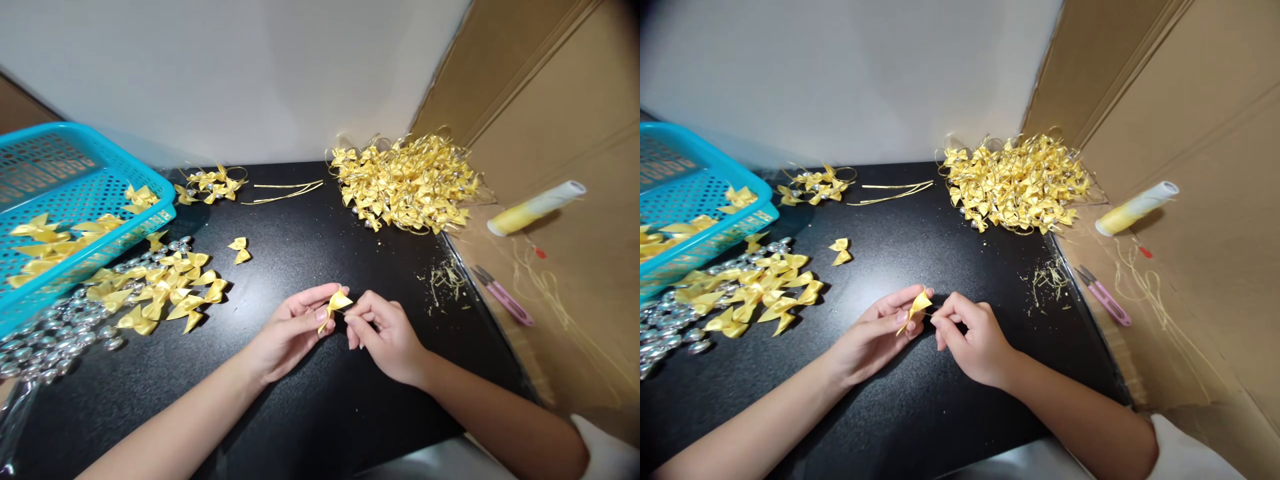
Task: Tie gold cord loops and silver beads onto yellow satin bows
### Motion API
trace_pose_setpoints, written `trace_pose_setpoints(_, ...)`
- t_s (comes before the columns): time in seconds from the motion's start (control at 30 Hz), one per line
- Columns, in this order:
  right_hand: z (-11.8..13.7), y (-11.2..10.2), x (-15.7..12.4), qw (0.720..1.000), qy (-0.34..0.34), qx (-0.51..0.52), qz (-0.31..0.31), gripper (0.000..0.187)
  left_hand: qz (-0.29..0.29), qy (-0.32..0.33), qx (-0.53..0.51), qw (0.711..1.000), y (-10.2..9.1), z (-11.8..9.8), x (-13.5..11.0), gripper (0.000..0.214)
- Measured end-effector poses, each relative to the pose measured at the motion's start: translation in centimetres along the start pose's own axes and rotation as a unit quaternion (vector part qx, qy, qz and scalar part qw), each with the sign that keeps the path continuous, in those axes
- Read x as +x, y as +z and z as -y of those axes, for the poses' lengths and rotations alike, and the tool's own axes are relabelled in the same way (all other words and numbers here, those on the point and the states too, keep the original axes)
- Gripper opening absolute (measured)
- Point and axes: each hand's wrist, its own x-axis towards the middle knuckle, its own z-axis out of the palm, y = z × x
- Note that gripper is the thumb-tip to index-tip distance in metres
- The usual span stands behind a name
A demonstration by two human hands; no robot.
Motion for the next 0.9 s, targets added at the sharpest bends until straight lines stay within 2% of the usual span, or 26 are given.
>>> trace_pose_setpoints(0.9,-0.15,0.02,0.00,1.000,-0.003,0.000,0.004,0.019,0.016,0.002,-0.003,1.000,-0.17,0.00,0.19,0.033)
